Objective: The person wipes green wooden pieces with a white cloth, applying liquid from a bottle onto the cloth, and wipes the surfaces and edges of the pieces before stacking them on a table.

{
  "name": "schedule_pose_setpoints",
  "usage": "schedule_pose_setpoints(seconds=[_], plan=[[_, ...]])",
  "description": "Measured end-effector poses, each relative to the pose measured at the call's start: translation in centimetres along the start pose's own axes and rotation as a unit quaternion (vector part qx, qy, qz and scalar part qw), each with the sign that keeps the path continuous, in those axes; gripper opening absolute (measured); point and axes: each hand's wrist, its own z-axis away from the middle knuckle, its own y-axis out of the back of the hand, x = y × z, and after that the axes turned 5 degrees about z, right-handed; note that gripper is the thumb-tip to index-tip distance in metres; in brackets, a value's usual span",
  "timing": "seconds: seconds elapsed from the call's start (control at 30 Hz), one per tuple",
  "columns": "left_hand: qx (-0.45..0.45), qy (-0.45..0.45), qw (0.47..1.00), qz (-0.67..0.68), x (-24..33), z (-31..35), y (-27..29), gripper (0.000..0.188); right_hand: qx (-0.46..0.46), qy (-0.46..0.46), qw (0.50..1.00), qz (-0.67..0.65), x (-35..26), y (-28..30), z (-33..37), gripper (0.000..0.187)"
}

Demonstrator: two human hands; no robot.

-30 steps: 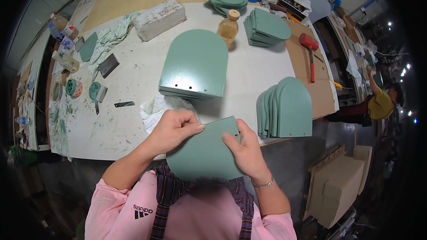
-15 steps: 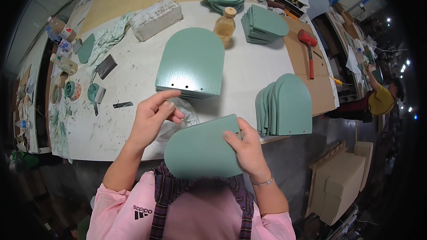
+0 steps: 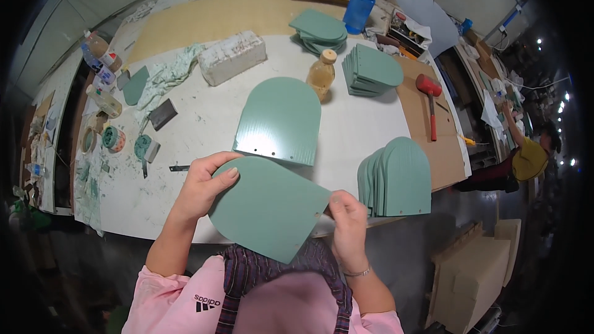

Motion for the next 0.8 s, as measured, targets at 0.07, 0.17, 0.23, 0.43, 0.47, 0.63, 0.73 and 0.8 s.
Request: schedule_pose_setpoints(seconds=[0.07, 0.17, 0.23, 0.43, 0.47, 0.63, 0.73, 0.8], plan=[[-0.009, 0.005, 1.0, -0.002, 0.6, -0.4, 0.7, 0.03, 0.062, 0.148, 0.963, 0.215, -0.6, 0.6, -0.3, 0.029], [-0.046, 0.026, 0.998, -0.031, 1.4, -1.2, 1.0, 0.029, 0.09, 0.193, 0.94, 0.267, -2.6, 0.4, -0.6, 0.02], [-0.072, 0.031, 0.995, -0.067, 1.9, -1.7, 0.5, 0.028, 0.107, 0.194, 0.944, 0.244, -3.7, 0.1, -0.6, 0.023], [-0.196, 0.059, 0.975, -0.083, 2.0, -3.3, -2.5, 0.027, -0.015, 0.167, 0.954, 0.25, -5.3, -3.1, -1.2, 0.027], [-0.203, 0.06, 0.974, -0.082, 1.9, -3.5, -3.1, 0.027, -0.091, 0.08, 0.953, 0.277, -4.9, -1.9, -1.3, 0.021], [-0.247, 0.087, 0.956, -0.135, -0.2, -4.5, -4.8, 0.026, -0.072, 0.094, 0.934, 0.336, -3.0, 0.4, -1.0, 0.023], [-0.272, 0.086, 0.948, -0.139, -0.4, -4.9, -5.8, 0.026, 0.021, 0.112, 0.959, 0.258, -1.4, 2.7, -1.0, 0.023], [-0.282, 0.072, 0.946, -0.14, -0.4, -5.0, -6.5, 0.026, 0.039, 0.087, 0.971, 0.219, -1.4, 4.1, -0.9, 0.022]])
